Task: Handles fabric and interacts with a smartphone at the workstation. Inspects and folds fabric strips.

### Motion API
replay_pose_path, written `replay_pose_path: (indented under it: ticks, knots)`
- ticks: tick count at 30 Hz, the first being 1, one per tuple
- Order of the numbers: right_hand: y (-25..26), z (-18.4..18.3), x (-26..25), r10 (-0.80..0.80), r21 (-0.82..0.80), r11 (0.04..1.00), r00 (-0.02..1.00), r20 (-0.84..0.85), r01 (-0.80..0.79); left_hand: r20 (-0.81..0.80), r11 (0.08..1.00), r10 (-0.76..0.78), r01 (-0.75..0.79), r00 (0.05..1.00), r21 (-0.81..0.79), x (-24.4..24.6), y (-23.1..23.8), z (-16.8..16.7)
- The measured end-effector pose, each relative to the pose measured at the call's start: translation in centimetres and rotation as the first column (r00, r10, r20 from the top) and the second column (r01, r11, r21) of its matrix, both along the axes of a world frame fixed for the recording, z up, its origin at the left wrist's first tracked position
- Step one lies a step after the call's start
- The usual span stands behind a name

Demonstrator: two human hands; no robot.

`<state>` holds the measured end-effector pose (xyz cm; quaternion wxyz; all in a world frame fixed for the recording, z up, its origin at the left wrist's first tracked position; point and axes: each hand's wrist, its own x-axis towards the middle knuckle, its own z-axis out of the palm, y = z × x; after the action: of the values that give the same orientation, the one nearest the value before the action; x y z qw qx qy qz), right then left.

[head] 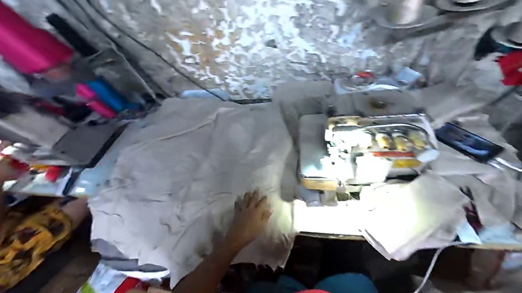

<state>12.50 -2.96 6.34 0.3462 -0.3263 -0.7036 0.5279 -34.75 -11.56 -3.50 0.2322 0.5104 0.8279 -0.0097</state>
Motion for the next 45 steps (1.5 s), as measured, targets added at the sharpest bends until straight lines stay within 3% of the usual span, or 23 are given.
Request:
replay_pose_path:
  ticks: [3,6,9,12,14,16,18,20,22,24,26,30,33,34,36,39,42,45]
  knots:
    - [3.3,-3.2,-9.0,0.009,-0.008,1.000,1.000,0.024,-0.009,-0.063,0.996,-0.008,0.014,0.998,0.094,-0.7,1.9,-2.3]
    - [5.1,-5.6,-17.2,0.194,-0.011,0.981,0.972,0.131,-0.194,-0.109,0.983,0.016,0.004,0.994,0.181,-1.1,6.3,-2.8]
    - [6.2,-7.5,-24.4,0.402,-0.020,0.912,0.884,0.237,-0.409,-0.114,0.958,0.078,-0.043,0.990,0.282,-2.1,10.9,-3.1]
    - [6.4,-7.7,-30.8,0.490,-0.065,0.856,0.764,0.420,-0.514,-0.095,0.964,0.077,-0.050,0.993,0.262,-2.9,14.0,-2.1]
    - [6.2,-8.0,-34.4,0.448,-0.042,0.867,0.738,0.505,-0.497,-0.078,0.961,0.108,-0.084,0.991,0.262,-3.9,14.5,-0.4]
    - [6.4,-9.4,-37.2,0.330,0.020,0.918,0.792,0.514,-0.395,-0.006,0.948,0.206,-0.197,0.979,0.250,-5.2,13.9,2.1]
    - [6.4,-12.0,-39.6,0.179,0.159,0.953,0.900,0.397,-0.259,0.081,0.936,0.256,-0.268,0.963,0.228,-6.5,12.2,4.1]
    - [6.3,-14.1,-41.5,0.046,0.346,0.929,0.966,0.254,-0.135,0.158,0.924,0.260,-0.293,0.953,0.247,-7.5,9.8,5.3]
    - [6.3,-14.0,-42.3,-0.072,0.480,0.876,0.971,0.226,-0.046,0.272,0.858,0.275,-0.363,0.922,0.363,-7.8,7.3,6.2]
    - [6.7,-12.9,-42.5,-0.141,0.527,0.850,0.965,0.220,0.004,0.396,0.735,0.285,-0.464,0.873,0.494,-7.6,5.3,7.4]
    - [7.2,-11.4,-42.3,-0.113,0.431,0.902,0.944,0.309,-0.033,0.471,0.630,0.261,-0.518,0.843,0.578,-7.1,3.8,8.6]
    - [7.9,-9.9,-42.3,-0.020,0.356,0.902,0.802,0.598,-0.243,0.530,0.563,0.196,-0.538,0.825,0.628,-6.4,3.3,10.4]
    - [8.3,-7.0,-42.0,0.136,0.095,0.957,0.715,0.686,-0.274,0.596,0.512,0.191,-0.597,0.780,0.617,-6.6,3.8,11.4]
    - [8.6,-6.3,-41.9,0.175,-0.017,0.977,0.762,0.623,-0.211,0.629,0.491,0.184,-0.625,0.755,0.607,-6.7,3.9,11.8]
    - [9.0,-5.6,-41.4,0.088,-0.126,0.991,0.936,0.342,-0.047,0.707,0.443,0.164,-0.692,0.688,0.570,-6.7,4.3,13.1]
    - [8.7,-2.5,-39.5,-0.059,-0.198,0.979,0.996,-0.065,0.045,0.769,0.324,0.126,-0.759,0.626,0.564,-6.1,5.1,15.6]
    - [8.5,0.9,-36.7,-0.068,-0.191,0.981,0.959,-0.275,0.015,0.693,0.386,-0.163,-0.601,0.702,0.699,-8.1,4.5,17.7]
    - [8.9,4.4,-32.0,0.051,-0.033,0.998,0.964,-0.259,-0.062,0.537,0.440,-0.395,-0.360,0.745,0.823,-10.2,4.1,19.5]
